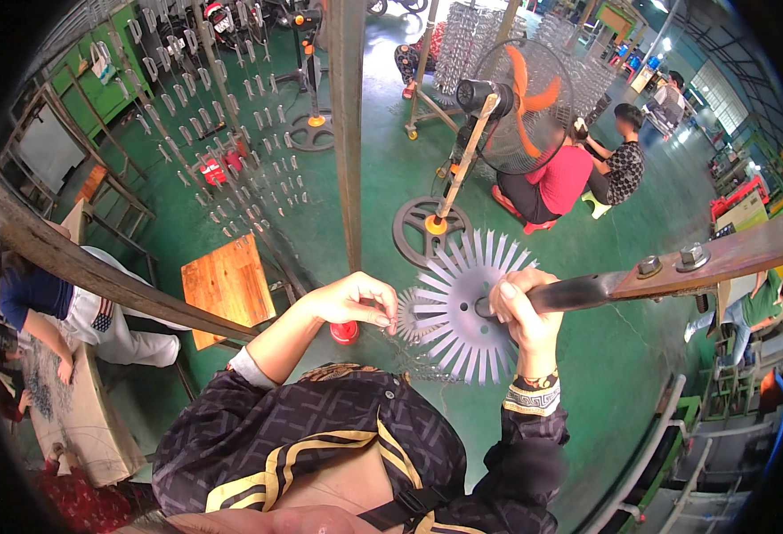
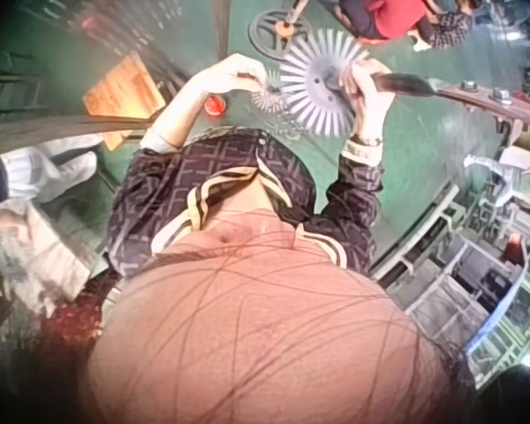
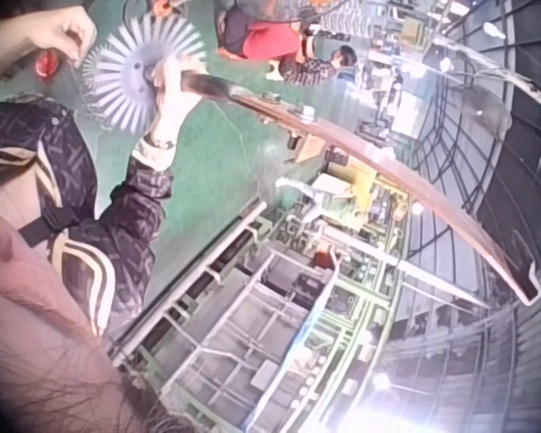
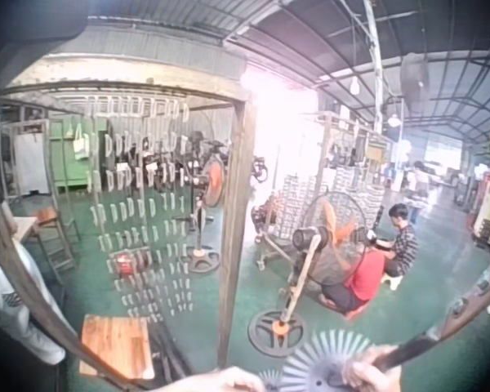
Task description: The person picks up a long rod with a white spiky wheel attached and walks to a work area. They then repeatedly attach small silver chains to the spokes of the wheel by hand.
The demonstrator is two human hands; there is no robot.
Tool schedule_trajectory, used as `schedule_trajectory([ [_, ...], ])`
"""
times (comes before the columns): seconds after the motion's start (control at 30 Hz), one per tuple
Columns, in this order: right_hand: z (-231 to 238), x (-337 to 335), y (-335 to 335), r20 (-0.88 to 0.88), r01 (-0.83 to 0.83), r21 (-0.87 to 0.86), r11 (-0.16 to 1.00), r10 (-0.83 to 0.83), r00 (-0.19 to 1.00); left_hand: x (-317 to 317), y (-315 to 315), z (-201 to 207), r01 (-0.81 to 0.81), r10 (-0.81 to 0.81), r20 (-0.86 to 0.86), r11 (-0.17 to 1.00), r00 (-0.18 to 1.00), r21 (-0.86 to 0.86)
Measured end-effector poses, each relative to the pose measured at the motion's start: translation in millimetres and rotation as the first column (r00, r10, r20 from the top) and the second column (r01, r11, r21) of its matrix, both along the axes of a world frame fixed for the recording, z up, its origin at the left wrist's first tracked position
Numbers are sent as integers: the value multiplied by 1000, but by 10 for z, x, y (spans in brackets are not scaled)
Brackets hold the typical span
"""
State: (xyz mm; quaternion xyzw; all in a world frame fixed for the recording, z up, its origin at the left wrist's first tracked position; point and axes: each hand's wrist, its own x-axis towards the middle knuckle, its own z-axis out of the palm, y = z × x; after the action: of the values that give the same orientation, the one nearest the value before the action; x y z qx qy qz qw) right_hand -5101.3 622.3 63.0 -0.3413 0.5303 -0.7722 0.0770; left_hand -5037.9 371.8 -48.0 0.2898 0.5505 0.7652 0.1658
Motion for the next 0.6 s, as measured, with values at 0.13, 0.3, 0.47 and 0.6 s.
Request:
schedule_trajectory([
  [0.13, 13, 14, -3, -10, -22, 10, 1000, 22, 1000, -32, 83, -9, 54, -53, 15, 998, 998, -25],
  [0.3, 34, 53, -41, -33, -3, 52, 999, 5, 999, -41, 120, -33, 101, -99, 57, 994, 993, -40],
  [0.47, 2, 54, -31, 20, -37, 32, 999, 37, 999, -1, 124, -84, 77, -76, 69, 997, 995, -18],
  [0.6, -21, 64, -57, 36, -13, 20, 1000, 13, 999, 81, 70, -121, -62, 57, 67, 996, 996, 69],
])
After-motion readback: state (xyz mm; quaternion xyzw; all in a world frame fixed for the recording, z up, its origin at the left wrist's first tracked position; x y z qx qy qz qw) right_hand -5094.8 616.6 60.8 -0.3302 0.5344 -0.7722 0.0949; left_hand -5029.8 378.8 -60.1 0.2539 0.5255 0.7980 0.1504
